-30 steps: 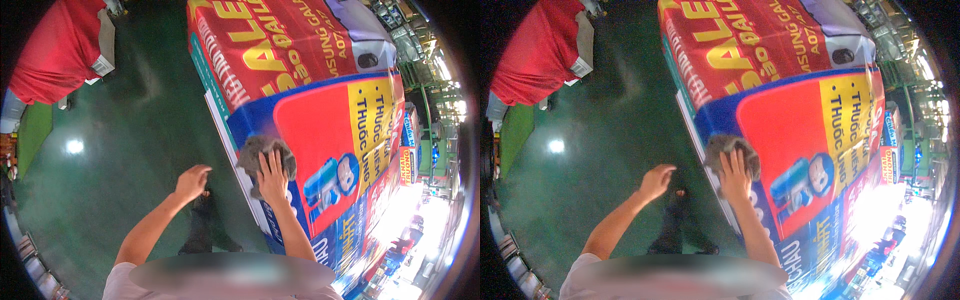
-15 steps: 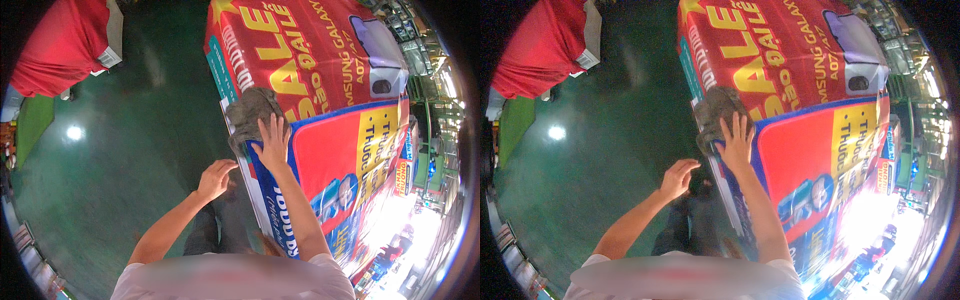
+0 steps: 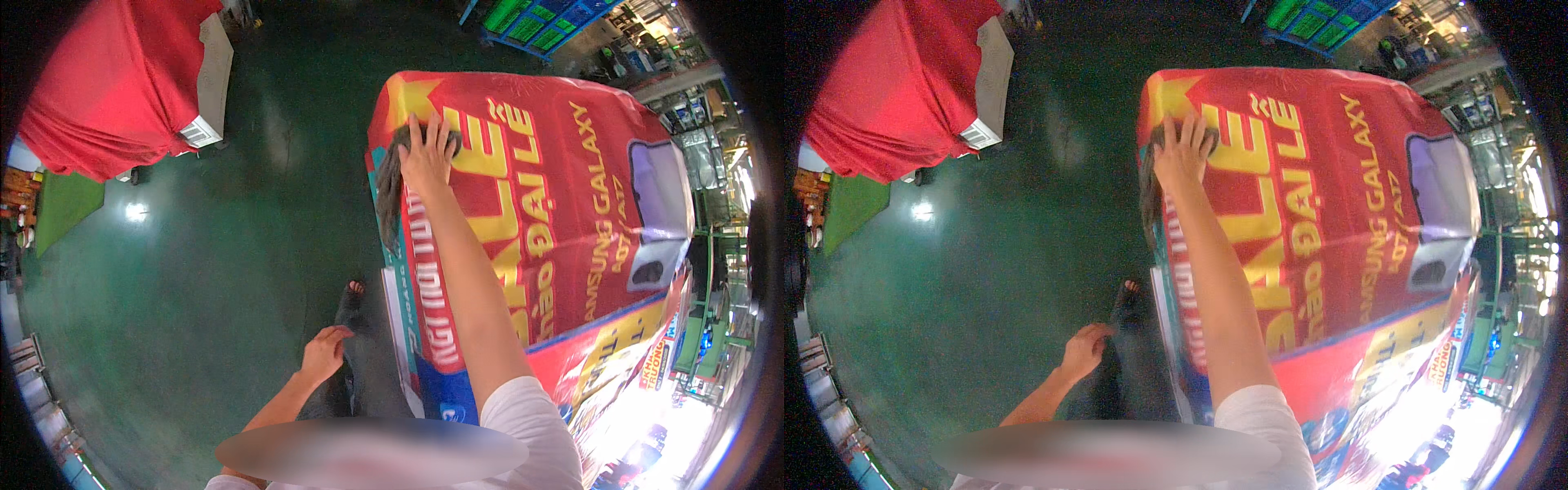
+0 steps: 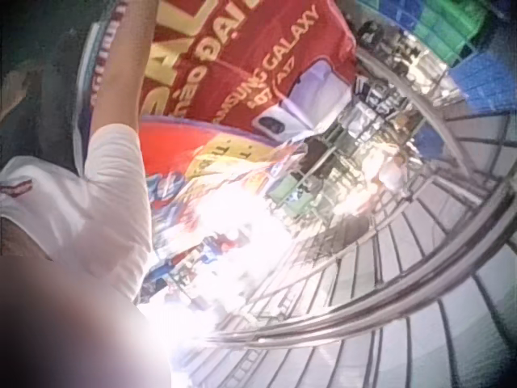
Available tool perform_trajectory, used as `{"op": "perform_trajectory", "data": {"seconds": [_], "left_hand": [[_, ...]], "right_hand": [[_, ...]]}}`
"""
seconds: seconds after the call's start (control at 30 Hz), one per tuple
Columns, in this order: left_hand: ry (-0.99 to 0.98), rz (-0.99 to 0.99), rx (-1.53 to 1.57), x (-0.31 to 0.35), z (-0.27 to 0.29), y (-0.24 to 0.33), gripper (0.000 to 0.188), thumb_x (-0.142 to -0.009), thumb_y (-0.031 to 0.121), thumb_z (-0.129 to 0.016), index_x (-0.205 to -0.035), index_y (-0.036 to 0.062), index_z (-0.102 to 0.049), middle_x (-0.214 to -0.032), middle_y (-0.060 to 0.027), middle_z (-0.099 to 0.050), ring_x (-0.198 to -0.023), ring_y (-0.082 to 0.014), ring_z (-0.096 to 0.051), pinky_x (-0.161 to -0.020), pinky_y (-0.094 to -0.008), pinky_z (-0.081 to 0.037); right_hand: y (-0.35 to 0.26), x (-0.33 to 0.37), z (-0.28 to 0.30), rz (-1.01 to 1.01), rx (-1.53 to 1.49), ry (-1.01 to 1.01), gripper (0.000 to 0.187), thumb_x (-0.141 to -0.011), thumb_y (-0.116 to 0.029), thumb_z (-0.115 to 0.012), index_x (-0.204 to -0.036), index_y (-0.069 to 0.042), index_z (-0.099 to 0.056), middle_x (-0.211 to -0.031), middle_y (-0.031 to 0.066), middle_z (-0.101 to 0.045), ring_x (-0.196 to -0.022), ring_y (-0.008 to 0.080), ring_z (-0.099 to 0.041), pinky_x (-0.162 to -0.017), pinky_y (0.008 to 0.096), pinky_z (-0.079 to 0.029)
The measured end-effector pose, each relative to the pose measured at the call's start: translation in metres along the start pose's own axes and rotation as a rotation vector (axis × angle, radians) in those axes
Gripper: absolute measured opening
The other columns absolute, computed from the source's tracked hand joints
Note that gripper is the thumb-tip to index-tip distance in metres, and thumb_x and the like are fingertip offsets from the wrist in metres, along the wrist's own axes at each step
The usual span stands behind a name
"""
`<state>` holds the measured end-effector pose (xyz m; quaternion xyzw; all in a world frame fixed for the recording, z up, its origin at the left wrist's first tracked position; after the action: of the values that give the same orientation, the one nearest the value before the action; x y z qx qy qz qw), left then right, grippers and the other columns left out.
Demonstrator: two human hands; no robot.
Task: The person wipes the surface of a large colorful promotional banner with a cloth. They move around the banner, wiping different sides and sections, including the top, front, and side panels, using consistent back-and-forth strokes.
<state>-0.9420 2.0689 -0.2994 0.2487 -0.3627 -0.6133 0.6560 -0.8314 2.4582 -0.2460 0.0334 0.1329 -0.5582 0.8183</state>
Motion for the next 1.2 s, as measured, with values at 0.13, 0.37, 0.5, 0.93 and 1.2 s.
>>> {"op": "perform_trajectory", "data": {"seconds": [0.13, 0.37, 0.5, 0.93, 1.2], "left_hand": [[0.007, 0.185, -0.016, -0.042, 0.023, -0.03, 0.025, -0.081, -0.001, -0.054, -0.1, 0.009, -0.067, -0.108, -0.01, -0.066, -0.095, -0.033, -0.065, -0.077, -0.0422, -0.053], [0.04, 0.15, 0.032, -0.064, 0.055, -0.019, 0.025, -0.083, -0.003, -0.053, -0.101, 0.0078, -0.066, -0.104, -0.0108, -0.067, -0.088, -0.0335, -0.065, -0.073, -0.0412, -0.052], [0.087, 0.026, 0.055, -0.055, 0.093, 0.006, 0.025, -0.085, -0.004, -0.054, -0.103, 0.0077, -0.066, -0.103, -0.0112, -0.067, -0.086, -0.0317, -0.066, -0.072, -0.0385, -0.052], [-0.757, -0.484, 0.062, 0.123, 0.08, 0.097, 0.02, -0.095, 0.001, -0.052, -0.107, 0.0031, -0.067, -0.102, -0.0112, -0.067, -0.085, -0.0172, -0.066, -0.073, -0.0275, -0.052], [-1.327, -1.157, -0.304, 0.255, -0.073, 0.216, 0.016, -0.087, 0.006, -0.056, -0.098, 0.0053, -0.067, -0.103, -0.013, -0.067, -0.098, -0.0311, -0.064, -0.085, -0.0396, -0.051]], "right_hand": [[0.0, -0.106, -0.04, 0.029, 0.015, 0.019, 0.065, -0.095, -0.041, -0.05, -0.151, -0.021, -0.025, -0.156, 0.0195, -0.021, -0.143, 0.0467, -0.016, -0.111, 0.0648, -0.017], [0.0, -0.066, -0.004, 0.221, -0.012, -0.057, 0.049, -0.098, -0.033, -0.047, -0.143, -0.015, -0.042, -0.152, 0.0195, -0.032, -0.138, 0.0366, -0.035, -0.11, 0.0534, -0.032], [-0.02, 0.038, 0.093, -0.028, -0.225, -0.512, 0.046, -0.095, -0.037, -0.054, -0.13, -0.005, -0.053, -0.098, 0.0248, -0.068, -0.097, 0.0349, -0.067, -0.083, 0.0464, -0.053], [-0.005, 0.628, 0.442, -1.362, -1.008, 0.421, 0.056, -0.093, -0.059, -0.052, -0.097, -0.005, -0.068, -0.087, 0.0096, -0.067, -0.08, 0.0163, -0.06, -0.077, 0.0324, -0.047], [-0.008, 0.933, 0.606, -1.386, -0.91, 1.232, 0.042, -0.094, -0.049, -0.056, -0.097, -0.007, -0.065, -0.084, 0.0036, -0.065, -0.08, 0.0152, -0.064, -0.074, 0.0295, -0.051]]}}
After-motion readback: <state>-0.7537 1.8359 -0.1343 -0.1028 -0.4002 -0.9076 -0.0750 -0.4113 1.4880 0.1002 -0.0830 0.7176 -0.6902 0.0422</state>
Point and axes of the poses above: each hand's wrist, its own x-axis away from the middle knuckle, its own z-axis out of the back of the hand, y = z × x, the point moved 2 cm from there along -x, towards the middle knuckle
